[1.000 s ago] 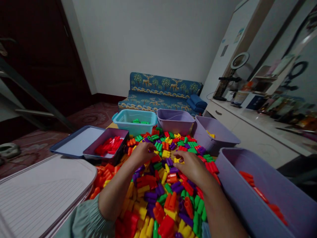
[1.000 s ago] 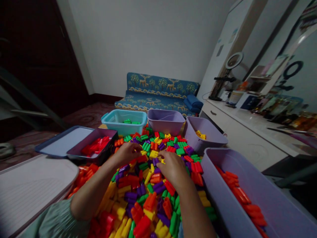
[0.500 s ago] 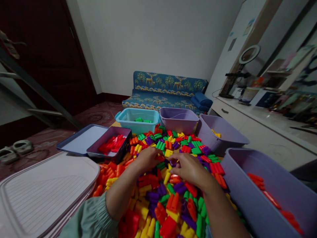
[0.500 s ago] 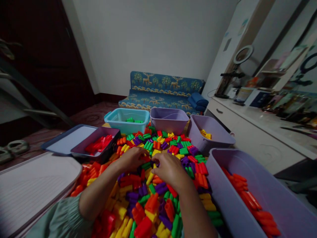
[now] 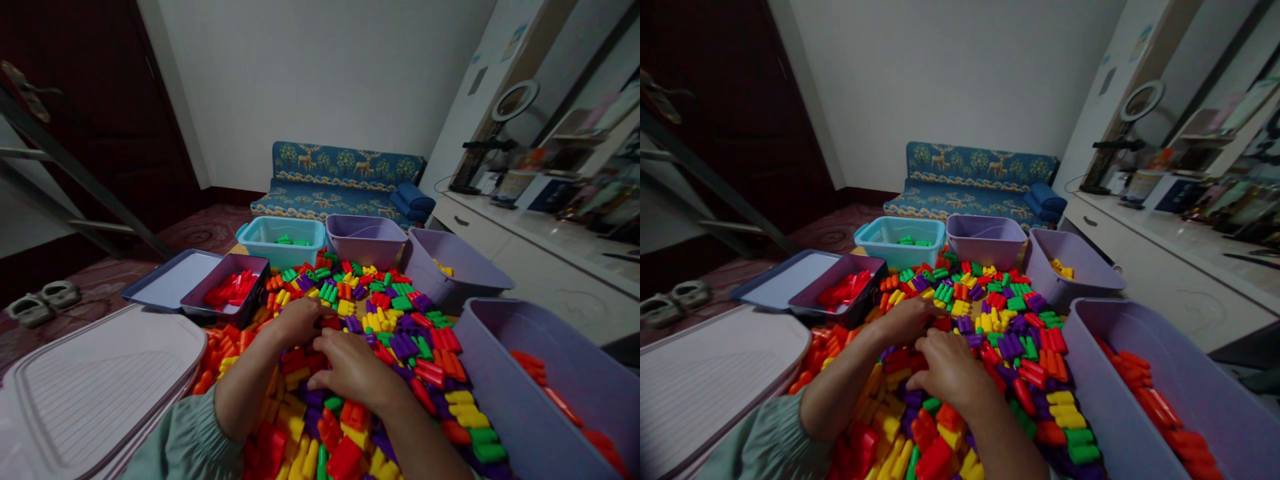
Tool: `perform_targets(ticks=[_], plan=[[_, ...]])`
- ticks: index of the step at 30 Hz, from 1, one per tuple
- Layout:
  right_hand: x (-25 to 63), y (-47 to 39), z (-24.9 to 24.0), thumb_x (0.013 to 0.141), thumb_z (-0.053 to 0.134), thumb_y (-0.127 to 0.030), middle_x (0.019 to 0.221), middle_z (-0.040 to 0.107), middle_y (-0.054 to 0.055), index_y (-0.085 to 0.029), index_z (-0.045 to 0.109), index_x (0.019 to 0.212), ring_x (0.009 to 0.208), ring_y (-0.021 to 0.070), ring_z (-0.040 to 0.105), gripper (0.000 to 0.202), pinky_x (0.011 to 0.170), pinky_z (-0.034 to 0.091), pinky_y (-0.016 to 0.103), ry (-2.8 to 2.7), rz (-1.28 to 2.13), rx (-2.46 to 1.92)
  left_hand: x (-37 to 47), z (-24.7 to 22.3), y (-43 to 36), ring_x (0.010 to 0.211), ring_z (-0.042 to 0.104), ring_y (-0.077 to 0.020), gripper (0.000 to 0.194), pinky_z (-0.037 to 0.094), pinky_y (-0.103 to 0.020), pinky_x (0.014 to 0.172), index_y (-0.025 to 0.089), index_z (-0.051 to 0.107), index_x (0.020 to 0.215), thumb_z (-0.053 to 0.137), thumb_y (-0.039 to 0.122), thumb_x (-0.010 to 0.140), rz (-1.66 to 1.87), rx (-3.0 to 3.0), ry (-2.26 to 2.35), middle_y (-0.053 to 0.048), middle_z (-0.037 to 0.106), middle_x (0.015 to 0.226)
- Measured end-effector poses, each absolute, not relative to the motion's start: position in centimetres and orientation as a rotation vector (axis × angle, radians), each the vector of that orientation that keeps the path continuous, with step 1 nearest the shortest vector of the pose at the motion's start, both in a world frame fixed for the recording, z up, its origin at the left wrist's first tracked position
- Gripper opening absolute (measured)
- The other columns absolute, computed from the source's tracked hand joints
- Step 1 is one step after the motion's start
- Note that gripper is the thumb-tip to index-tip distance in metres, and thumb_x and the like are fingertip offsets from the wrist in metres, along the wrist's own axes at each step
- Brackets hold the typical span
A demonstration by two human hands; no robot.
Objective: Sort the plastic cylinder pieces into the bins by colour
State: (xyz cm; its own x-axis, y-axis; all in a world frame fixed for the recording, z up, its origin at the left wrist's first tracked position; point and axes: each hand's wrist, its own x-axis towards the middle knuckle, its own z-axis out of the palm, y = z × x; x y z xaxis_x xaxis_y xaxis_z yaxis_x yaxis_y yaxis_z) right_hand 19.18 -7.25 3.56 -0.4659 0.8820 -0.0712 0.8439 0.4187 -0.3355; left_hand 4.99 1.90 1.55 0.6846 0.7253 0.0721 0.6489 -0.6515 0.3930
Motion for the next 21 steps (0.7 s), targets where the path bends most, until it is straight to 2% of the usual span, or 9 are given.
perform_targets(ticks=[2, 6, 10, 15, 18, 21], plan=[[19.44, -7.11, 3.47, 0.069, 0.073, -0.048, 0.1, 0.063, 0.006, -0.022, 0.067, 0.099, 0.094, 0.0236, 0.061, 0.041, 0.076, 0.043, 0.031, -2.537, 0.533, -1.559, 5.11, 1.45, 1.82, 0.092, 0.062, -0.0252, 0.042, 0.046, -0.031, 0.079, 0.029, 0.068, 0.113, 0.06, 0.021, 0.072, 0.296, 2.607, 1.057, -0.008, 0.068, 0.098], [19.8, -6.95, 3.14, 0.076, 0.067, -0.035, 0.103, 0.063, 0.006, -0.023, 0.067, 0.101, 0.1, 0.0231, 0.06, 0.027, 0.081, 0.041, 0.031, -2.536, 0.552, -1.536, 5.49, 1.09, 1.81, 0.09, 0.062, -0.0248, 0.046, 0.047, -0.031, 0.077, 0.029, 0.066, 0.118, 0.056, 0.018, 0.074, 0.27, 2.685, 1.007, -0.009, 0.067, 0.096], [19.89, -6.99, 2.92, 0.07, 0.071, -0.036, 0.103, 0.061, 0.005, -0.026, 0.066, 0.104, 0.097, 0.0238, 0.06, 0.036, 0.079, 0.041, 0.031, -2.59, 0.548, -1.522, 5.76, 0.82, 1.81, 0.091, 0.062, -0.0245, 0.043, 0.046, -0.031, 0.077, 0.029, 0.066, 0.114, 0.054, 0.017, 0.075, 0.269, 2.698, 1.034, -0.009, 0.066, 0.097], [19.69, -7.2, 2.69, 0.069, 0.067, -0.028, 0.099, 0.061, 0.005, -0.023, 0.061, 0.097, 0.093, 0.0223, 0.06, 0.03, 0.073, 0.039, 0.029, -2.636, 0.464, -1.502, 5.83, 1.01, 1.7, 0.09, 0.062, -0.0259, 0.037, 0.045, -0.031, 0.075, 0.019, 0.061, 0.109, 0.057, 0.02, 0.072, 0.279, 2.628, 1.183, -0.011, 0.067, 0.097], [19.6, -7.24, 2.65, 0.066, 0.062, -0.02, 0.092, 0.064, 0.004, -0.021, 0.058, 0.095, 0.086, 0.021, 0.061, 0.029, 0.066, 0.036, 0.027, -2.646, 0.444, -1.474, 5.77, 1.04, 1.81, 0.089, 0.063, -0.0249, 0.037, 0.044, -0.03, 0.073, 0.018, 0.057, 0.108, 0.057, 0.019, 0.071, 0.3, 2.573, 1.271, -0.011, 0.067, 0.096], [19.99, -6.79, 2.74, 0.063, 0.063, -0.02, 0.082, 0.065, 0.001, -0.022, 0.057, 0.09, 0.077, 0.0189, 0.061, 0.028, 0.06, 0.032, 0.026, -2.569, 0.495, -1.486, 5.7, 1.05, 1.98, 0.087, 0.062, -0.0227, 0.036, 0.042, -0.027, 0.07, 0.019, 0.056, 0.105, 0.057, 0.015, 0.069, 0.469, 2.504, 1.299, -0.008, 0.066, 0.094]])
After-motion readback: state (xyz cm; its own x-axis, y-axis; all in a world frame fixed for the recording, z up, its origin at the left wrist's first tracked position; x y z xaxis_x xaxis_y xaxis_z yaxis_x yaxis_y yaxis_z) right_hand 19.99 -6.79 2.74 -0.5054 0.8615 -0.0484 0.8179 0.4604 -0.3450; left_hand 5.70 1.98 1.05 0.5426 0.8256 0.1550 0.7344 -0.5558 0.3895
